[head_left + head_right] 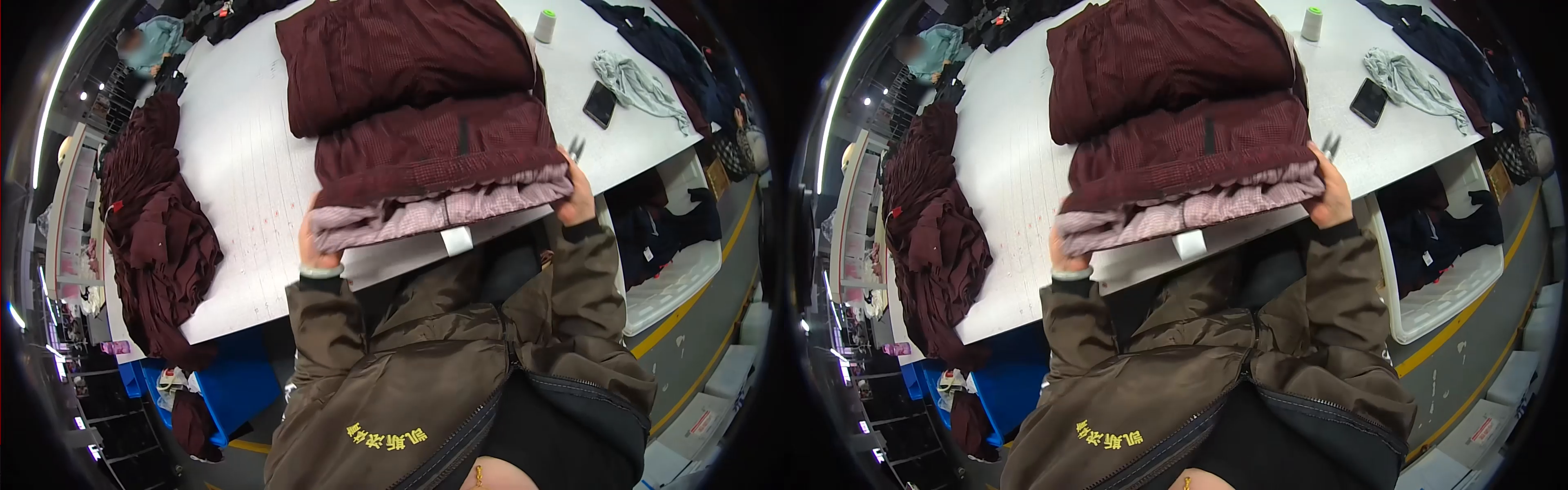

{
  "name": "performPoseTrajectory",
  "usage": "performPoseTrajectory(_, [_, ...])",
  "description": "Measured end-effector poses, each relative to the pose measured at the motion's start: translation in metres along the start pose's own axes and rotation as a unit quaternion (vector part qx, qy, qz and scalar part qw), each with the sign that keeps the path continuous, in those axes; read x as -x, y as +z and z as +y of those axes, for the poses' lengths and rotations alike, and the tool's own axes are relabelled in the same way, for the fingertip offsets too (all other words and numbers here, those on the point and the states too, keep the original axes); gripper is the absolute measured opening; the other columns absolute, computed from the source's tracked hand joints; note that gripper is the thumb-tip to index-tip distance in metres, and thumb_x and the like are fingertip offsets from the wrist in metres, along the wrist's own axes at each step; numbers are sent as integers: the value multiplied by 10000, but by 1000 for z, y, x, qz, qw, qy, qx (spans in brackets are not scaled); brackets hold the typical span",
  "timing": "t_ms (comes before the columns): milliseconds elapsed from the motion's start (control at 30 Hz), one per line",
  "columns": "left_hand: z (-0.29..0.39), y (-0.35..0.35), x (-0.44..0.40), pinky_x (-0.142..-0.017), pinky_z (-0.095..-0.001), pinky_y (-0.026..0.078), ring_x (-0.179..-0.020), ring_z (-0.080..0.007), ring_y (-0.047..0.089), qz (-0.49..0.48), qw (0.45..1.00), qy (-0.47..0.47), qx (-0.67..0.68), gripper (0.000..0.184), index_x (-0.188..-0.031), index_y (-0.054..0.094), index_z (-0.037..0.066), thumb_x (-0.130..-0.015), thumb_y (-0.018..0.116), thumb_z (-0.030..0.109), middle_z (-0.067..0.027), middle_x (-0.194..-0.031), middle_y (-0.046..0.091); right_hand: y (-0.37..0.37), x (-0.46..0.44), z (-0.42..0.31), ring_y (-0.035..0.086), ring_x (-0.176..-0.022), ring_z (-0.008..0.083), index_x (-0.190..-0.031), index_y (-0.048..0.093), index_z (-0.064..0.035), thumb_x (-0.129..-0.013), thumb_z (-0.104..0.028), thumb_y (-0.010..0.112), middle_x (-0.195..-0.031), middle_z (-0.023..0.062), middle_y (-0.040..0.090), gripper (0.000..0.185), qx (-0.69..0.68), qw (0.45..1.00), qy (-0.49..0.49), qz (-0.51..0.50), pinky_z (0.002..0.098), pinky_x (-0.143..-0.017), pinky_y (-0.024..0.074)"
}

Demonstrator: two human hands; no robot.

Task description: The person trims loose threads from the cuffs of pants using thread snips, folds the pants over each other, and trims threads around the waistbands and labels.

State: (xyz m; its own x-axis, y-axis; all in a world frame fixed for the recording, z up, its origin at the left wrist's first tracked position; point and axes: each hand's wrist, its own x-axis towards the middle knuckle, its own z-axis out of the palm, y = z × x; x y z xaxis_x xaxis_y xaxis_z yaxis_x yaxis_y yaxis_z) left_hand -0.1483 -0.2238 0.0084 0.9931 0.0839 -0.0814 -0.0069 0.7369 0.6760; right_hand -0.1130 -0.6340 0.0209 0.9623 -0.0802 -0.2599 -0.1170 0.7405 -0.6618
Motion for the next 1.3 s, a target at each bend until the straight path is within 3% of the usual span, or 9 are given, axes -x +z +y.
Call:
performPoseTrajectory(100, [-6,-1,-1,-836,-297,492,-919,-216,615,64,970,-25,-234,288,-1191,558,-2,-919,521,86,-152,-1074,631,-4,-6,6,629,-854,158,-1083,602,3,-928,-114,547,-968,72,660,201,213,970,-103,53,257,-730,498])
performPoseTrajectory(200, [-10,2,-11,-761,-301,491,-823,-207,602,51,739,134,-658,253,-1109,586,9,-898,575,148,-132,-986,630,-3,-12,5,624,-839,148,-1069,610,-3,-920,-82,549,-981,77,660,179,594,726,-330,108,237,-715,485])
performPoseTrajectory(467, [-33,50,-35,-697,-262,463,-753,-165,560,-259,377,300,-837,320,-1022,601,16,-838,687,263,-95,-959,625,62,20,68,590,-701,105,-1005,655,-8,-828,4,593,-857,60,686,188,559,752,-153,-313,201,-639,455])
performPoseTrajectory(533, [-21,56,-72,-717,-282,468,-742,-192,569,-260,671,-117,-685,346,-983,612,9,-856,649,329,-84,-911,630,55,-3,87,642,-672,183,-1006,651,2,-742,-18,621,-878,58,692,266,658,589,-352,-311,256,-603,491])
performPoseTrajectory(667, [7,73,-133,-731,-275,490,-813,-183,599,-164,945,-51,-278,392,-1031,621,-7,-897,588,360,-105,-957,647,38,-29,84,641,-690,231,-996,652,-9,-734,-71,638,-929,49,687,270,686,596,-286,-303,310,-614,495])
performPoseTrajectory(900, [4,47,-185,-761,-282,524,-870,-206,635,65,970,-84,-218,477,-1098,615,-14,-934,508,422,-128,-1021,658,79,-29,47,641,-730,296,-997,650,-20,-726,-124,654,-935,79,674,290,640,711,-169,-238,369,-642,501])
performPoseTrajectory(1067, [2,36,-160,-771,-285,540,-898,-215,653,69,959,-107,-252,529,-1130,613,-19,-955,463,457,-140,-1058,664,93,-51,52,637,-651,268,-960,664,-8,-720,-143,663,-790,93,664,275,805,446,-376,-103,358,-599,495])
performPoseTrajectory(1167, [-1,24,-156,-737,-278,521,-878,-191,642,75,948,-122,-284,527,-1104,625,-25,-952,469,455,-134,-1054,662,47,-118,39,652,-720,196,-1044,638,-13,-823,-197,633,-896,83,682,288,394,908,-57,-129,304,-594,505])
performPoseTrajectory(1300, [-14,1,-154,-699,-260,496,-871,-164,626,-18,950,-166,-265,499,-1116,614,-21,-972,445,425,-116,-1047,662,35,-125,23,658,-790,170,-1088,622,-17,-877,-234,611,-970,84,683,303,115,987,92,-69,275,-629,521])
